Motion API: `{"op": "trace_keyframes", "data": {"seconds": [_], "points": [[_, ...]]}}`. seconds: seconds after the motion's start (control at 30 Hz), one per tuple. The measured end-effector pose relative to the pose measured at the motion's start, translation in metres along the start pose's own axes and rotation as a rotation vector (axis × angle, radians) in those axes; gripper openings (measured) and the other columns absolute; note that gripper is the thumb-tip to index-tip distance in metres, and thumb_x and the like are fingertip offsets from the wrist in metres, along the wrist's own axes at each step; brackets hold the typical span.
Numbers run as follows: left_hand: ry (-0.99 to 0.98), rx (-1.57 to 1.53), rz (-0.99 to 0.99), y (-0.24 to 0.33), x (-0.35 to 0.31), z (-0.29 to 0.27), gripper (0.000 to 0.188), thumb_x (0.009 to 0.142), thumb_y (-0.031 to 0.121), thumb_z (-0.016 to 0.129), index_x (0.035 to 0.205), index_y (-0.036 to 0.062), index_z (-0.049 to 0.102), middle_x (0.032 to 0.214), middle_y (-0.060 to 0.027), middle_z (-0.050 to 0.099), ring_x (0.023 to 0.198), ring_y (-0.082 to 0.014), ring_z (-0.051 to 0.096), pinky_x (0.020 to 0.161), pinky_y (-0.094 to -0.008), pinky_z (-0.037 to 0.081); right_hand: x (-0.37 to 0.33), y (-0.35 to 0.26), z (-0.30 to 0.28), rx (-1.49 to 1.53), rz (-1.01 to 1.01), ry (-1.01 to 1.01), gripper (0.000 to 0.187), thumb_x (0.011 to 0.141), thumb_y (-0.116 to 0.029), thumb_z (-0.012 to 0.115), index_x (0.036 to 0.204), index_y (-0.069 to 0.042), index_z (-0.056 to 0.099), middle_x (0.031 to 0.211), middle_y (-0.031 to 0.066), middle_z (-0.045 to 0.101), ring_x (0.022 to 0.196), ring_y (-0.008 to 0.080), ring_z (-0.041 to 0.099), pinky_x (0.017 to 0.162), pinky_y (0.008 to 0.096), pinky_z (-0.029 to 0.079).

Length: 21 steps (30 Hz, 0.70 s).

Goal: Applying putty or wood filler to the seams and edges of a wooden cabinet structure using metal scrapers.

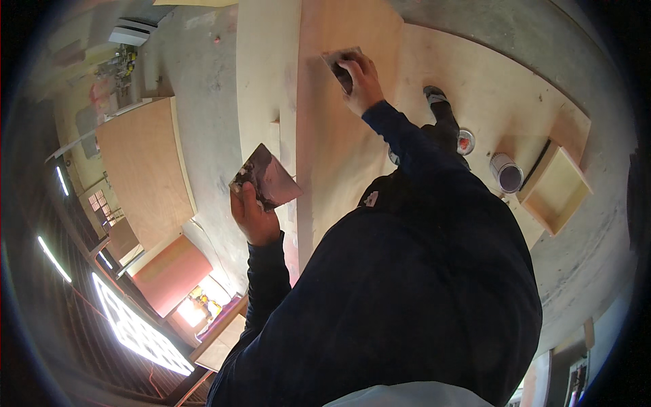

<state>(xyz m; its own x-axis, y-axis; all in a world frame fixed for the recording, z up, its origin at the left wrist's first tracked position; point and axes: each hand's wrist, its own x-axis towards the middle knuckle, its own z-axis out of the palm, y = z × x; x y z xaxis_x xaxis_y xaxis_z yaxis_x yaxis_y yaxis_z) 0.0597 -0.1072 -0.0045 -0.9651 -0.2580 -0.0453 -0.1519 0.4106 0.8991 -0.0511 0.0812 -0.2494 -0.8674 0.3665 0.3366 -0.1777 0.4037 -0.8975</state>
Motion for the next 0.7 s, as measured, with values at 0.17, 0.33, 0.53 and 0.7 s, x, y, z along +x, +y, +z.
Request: {"op": "trace_keyframes", "data": {"seconds": [0.17, 0.33, 0.53, 0.7], "points": [[0.02, -0.27, -0.091, -0.017, -0.022, -0.043, 0.029, 0.097, 0.021, 0.049, 0.117, -0.0008, 0.05, 0.111, -0.0116, 0.06, 0.099, -0.0196, 0.061, 0.084, -0.0312, 0.052, 0.008, -0.014, 0.046, 0.052, 0.0, 0.104, 0.053, 0.063, 0.004, 0.071, 0.112, -0.011, 0.058, 0.122, 0.0155, 0.053, 0.116, 0.0376, 0.047, 0.097, 0.0421, 0.043], [0.016, -0.133, -0.004, -0.037, -0.033, -0.07, 0.031, 0.099, 0.023, 0.045, 0.115, -0.0026, 0.05, 0.109, -0.012, 0.059, 0.099, -0.0205, 0.06, 0.081, -0.0296, 0.051, -0.06, -0.053, 0.059, 0.13, -0.252, 0.099, 0.044, 0.067, 0.006, 0.069, 0.107, -0.009, 0.064, 0.118, 0.0135, 0.057, 0.116, 0.0357, 0.049, 0.095, 0.0383, 0.046], [0.046, -0.003, 0.057, -0.042, -0.032, -0.083, 0.033, 0.099, 0.025, 0.045, 0.113, -0.0041, 0.051, 0.108, -0.0124, 0.059, 0.098, -0.0208, 0.06, 0.079, -0.0286, 0.05, -0.065, -0.046, 0.019, 0.217, -0.172, 0.004, 0.043, 0.074, 0.008, 0.058, 0.115, -0.006, 0.061, 0.112, 0.0146, 0.062, 0.107, 0.0312, 0.06, 0.091, 0.0362, 0.048], [0.087, -0.232, -0.054, -0.036, -0.028, -0.07, 0.033, 0.097, 0.026, 0.048, 0.113, -0.0028, 0.052, 0.108, -0.0127, 0.059, 0.099, -0.0211, 0.061, 0.08, -0.0295, 0.052, 0.072, 0.007, 0.009, 0.344, 0.016, -0.043, 0.045, 0.073, 0.003, 0.055, 0.116, -0.008, 0.061, 0.108, 0.0151, 0.063, 0.102, 0.0305, 0.062, 0.09, 0.037, 0.049]]}}
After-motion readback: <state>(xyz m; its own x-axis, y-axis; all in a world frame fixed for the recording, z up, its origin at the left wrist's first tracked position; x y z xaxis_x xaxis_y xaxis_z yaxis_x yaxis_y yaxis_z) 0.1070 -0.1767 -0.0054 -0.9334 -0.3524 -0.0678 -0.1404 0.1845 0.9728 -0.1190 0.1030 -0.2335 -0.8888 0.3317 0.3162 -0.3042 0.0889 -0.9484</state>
